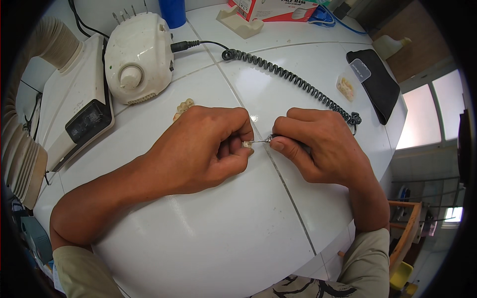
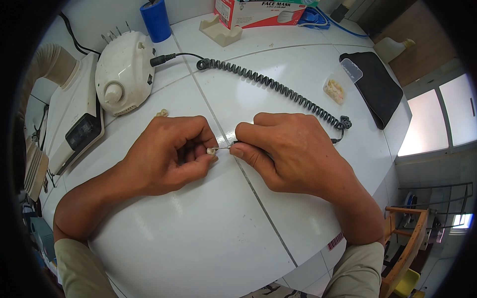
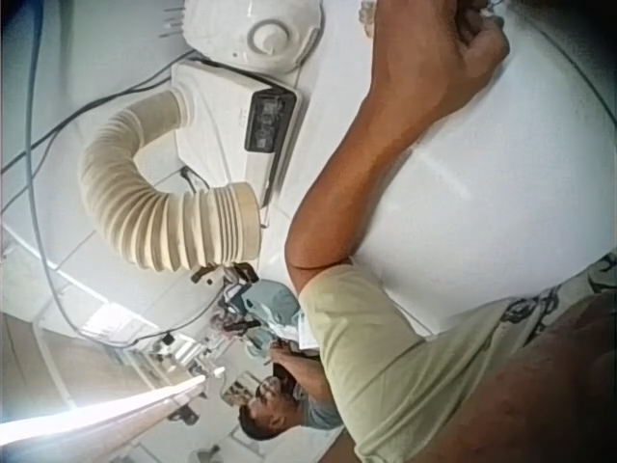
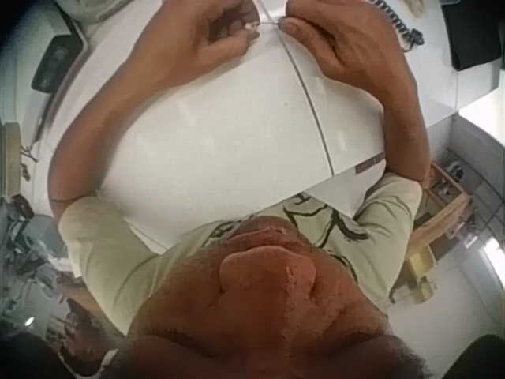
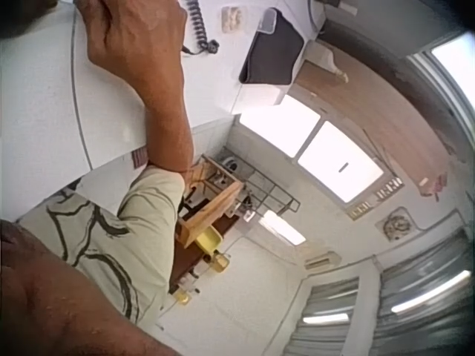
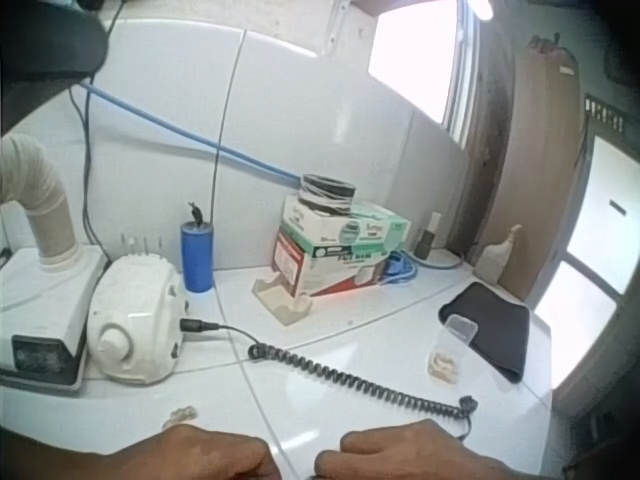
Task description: Polishing a dental prosthesis using a hand tool.
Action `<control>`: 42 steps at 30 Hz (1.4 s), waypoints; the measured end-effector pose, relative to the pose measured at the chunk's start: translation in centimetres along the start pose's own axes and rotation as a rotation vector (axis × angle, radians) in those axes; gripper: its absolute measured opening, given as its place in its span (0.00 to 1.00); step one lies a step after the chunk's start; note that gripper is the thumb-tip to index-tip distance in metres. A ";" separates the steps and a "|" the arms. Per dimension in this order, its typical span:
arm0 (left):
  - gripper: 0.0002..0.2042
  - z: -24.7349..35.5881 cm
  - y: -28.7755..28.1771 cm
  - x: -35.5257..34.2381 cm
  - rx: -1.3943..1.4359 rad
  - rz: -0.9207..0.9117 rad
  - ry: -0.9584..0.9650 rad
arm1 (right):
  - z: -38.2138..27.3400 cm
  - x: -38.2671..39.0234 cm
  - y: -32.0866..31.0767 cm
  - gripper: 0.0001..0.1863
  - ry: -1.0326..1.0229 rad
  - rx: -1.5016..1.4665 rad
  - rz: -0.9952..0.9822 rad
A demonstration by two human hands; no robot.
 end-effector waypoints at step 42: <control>0.06 -0.1 0.0 -0.1 -0.004 0.020 -0.008 | 0.1 0.1 0.1 0.14 0.017 0.008 0.003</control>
Point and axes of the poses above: each hand's wrist, its own x-axis away from the middle knuckle, its own y-axis out of the palm, z = x × y, the point moved 3 cm from there along -x, towards the middle knuckle, and after that the axes turned 9 degrees about x, right-handed, at the moved point
